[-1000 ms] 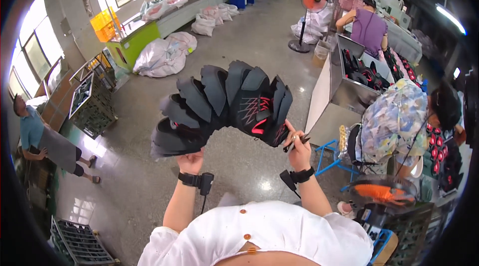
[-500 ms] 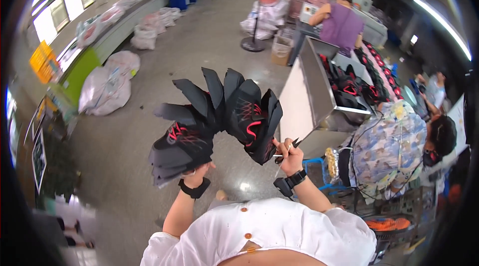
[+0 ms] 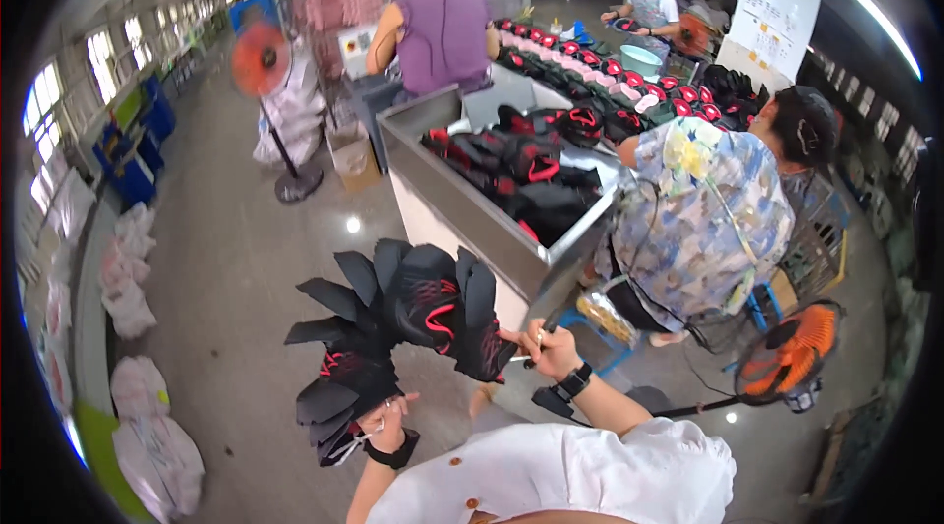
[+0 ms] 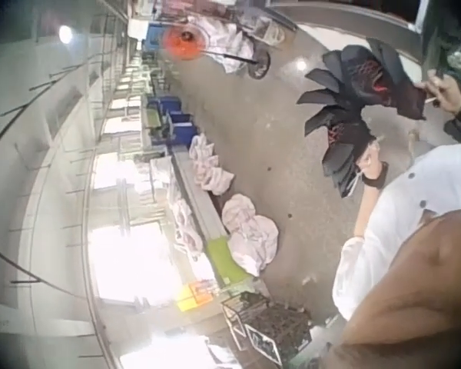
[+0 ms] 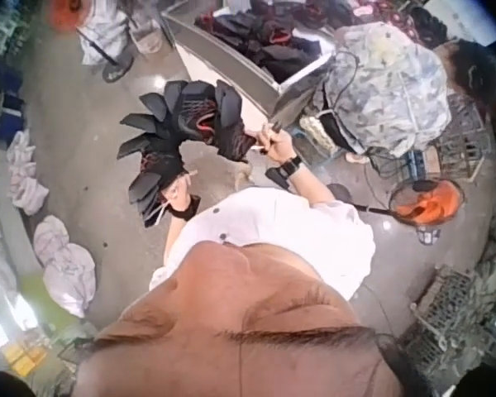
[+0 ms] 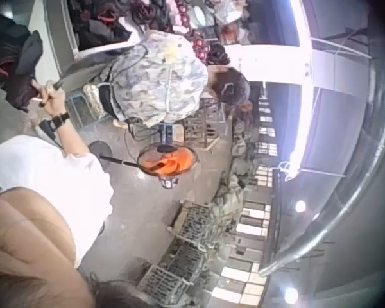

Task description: The recorder collects black and red shoe uppers from a large green bag and organizes them on a work table.

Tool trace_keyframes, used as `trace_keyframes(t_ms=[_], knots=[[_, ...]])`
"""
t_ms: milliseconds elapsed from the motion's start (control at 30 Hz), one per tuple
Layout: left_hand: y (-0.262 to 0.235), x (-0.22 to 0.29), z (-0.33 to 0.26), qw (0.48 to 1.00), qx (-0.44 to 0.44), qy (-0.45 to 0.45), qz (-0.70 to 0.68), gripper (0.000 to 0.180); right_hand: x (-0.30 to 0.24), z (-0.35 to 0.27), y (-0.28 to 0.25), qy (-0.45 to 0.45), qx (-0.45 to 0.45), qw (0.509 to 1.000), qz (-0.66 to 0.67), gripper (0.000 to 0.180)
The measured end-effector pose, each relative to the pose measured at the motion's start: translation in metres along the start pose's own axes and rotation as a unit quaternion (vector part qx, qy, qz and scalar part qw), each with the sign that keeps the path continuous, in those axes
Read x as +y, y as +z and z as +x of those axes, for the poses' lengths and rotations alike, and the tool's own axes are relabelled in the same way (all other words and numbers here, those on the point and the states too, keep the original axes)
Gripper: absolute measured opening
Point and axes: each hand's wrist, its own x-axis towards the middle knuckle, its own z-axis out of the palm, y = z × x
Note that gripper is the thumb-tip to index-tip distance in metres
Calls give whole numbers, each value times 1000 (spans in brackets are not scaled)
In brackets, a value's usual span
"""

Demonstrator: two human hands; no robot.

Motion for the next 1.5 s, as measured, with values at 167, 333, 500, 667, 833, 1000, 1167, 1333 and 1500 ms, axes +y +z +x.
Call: trace_keyframes(t_ms=[167,333,500,667,833,1000,1167,1333,1500], knots=[[5,-50,146,996,-74,24,52,23,-59,104,-3,-106,-43,990,-78,31],[34,-131,276,990,-140,29,8,9,-155,170,0,-252,-17,940,-230,31],[101,-202,392,963,-250,39,91,21,-205,205,-14,-333,47,846,-414,32],[150,-318,483,852,-396,38,340,36,-207,238,-94,-180,222,773,-566,14],[113,-443,535,709,-448,-57,541,41,-175,263,-149,-37,214,496,-840,11],[62,-454,573,712,-527,-35,463,29,-162,293,-112,125,237,370,-890,20],[35,-355,603,824,-435,37,361,31,-131,359,-48,10,198,399,-895,25],[-105,-307,570,895,-331,-239,179,33,-77,426,-9,-57,174,478,-859,29],[-196,-242,450,750,-439,-437,233,29,8,438,-4,-85,80,629,-769,41]])
